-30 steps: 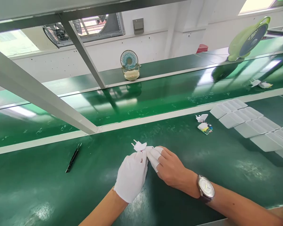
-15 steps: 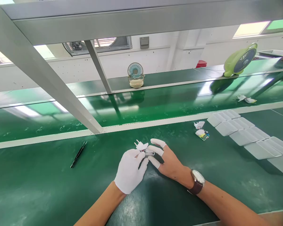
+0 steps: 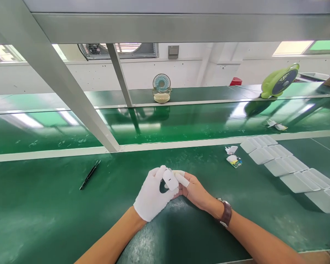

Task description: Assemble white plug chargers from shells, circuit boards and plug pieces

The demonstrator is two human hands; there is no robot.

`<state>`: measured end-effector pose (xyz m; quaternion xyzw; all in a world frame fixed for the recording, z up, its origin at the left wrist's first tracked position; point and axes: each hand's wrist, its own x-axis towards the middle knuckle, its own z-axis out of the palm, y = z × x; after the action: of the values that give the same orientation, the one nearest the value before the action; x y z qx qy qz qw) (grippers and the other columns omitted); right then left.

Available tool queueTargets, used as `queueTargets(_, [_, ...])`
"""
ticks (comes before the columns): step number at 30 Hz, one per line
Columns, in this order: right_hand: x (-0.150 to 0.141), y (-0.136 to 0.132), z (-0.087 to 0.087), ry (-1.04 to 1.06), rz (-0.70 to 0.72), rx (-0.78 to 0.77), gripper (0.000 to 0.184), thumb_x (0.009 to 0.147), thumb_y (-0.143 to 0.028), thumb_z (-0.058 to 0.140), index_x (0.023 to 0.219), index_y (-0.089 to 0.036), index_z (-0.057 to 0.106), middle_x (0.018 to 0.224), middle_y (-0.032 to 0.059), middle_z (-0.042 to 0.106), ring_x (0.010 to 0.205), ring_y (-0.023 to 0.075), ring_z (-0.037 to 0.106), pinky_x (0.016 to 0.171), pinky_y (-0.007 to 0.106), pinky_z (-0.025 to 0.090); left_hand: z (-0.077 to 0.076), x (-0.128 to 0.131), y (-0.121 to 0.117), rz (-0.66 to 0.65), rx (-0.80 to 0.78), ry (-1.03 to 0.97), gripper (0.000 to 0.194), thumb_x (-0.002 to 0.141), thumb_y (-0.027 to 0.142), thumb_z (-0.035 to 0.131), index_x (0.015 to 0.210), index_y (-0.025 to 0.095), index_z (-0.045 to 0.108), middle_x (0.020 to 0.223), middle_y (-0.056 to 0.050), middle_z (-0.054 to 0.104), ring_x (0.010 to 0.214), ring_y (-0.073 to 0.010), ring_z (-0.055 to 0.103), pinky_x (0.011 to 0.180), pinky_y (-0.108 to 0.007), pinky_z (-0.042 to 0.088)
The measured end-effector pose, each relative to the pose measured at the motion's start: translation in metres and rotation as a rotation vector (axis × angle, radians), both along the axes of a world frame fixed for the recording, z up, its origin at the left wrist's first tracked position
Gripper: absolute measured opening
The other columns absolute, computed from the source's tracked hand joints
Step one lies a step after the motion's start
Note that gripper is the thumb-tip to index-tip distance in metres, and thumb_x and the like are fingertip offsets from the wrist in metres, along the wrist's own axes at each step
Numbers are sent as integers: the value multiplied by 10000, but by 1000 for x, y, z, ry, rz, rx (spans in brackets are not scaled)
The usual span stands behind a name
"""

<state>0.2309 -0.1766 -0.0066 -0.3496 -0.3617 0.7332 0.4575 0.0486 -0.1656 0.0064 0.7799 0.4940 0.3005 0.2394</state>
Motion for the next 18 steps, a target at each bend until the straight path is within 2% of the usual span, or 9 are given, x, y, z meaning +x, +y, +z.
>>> queueTargets(3, [-4, -3, 0, -38, 32, 11, 438, 970, -536, 595, 1239, -196, 657, 884, 60, 722, 721, 179, 674, 673, 355, 586, 3, -1, -1, -12, 18, -6, 658, 761, 173, 756, 1359, 278, 503, 1339, -103, 579, 1279, -296, 555, 1009, -456, 530])
queueTargets(7, [-4, -2, 1, -87, 36, 8, 456, 971, -554, 573, 1277, -222, 635, 956, 73, 729, 801, 204, 685, 711, 367, 584, 6, -1, -2, -37, 52, -16, 629, 725, 126, 746, 1293, 291, 534, 1258, -74, 617, 1201, -284, 595, 949, -438, 542])
queueTargets(12, [-3, -2, 2, -133, 49, 45, 456, 987, -543, 538, 1308, -232, 626, 1005, 84, 731, 848, 213, 683, 732, 367, 577, 8, -1, -1, -104, 98, -18, 363, 786, 161, 699, 1118, 268, 599, 1072, -42, 672, 1100, -257, 633, 903, -408, 533])
queueTargets(18, [-2, -3, 0, -69, 57, 45, 426, 1001, -505, 535, 1320, -238, 629, 1031, 81, 734, 870, 215, 687, 742, 365, 575, 7, -1, 0, -127, 102, -36, 313, 808, 153, 671, 1093, 267, 609, 1032, -38, 683, 1109, -258, 627, 932, -429, 517])
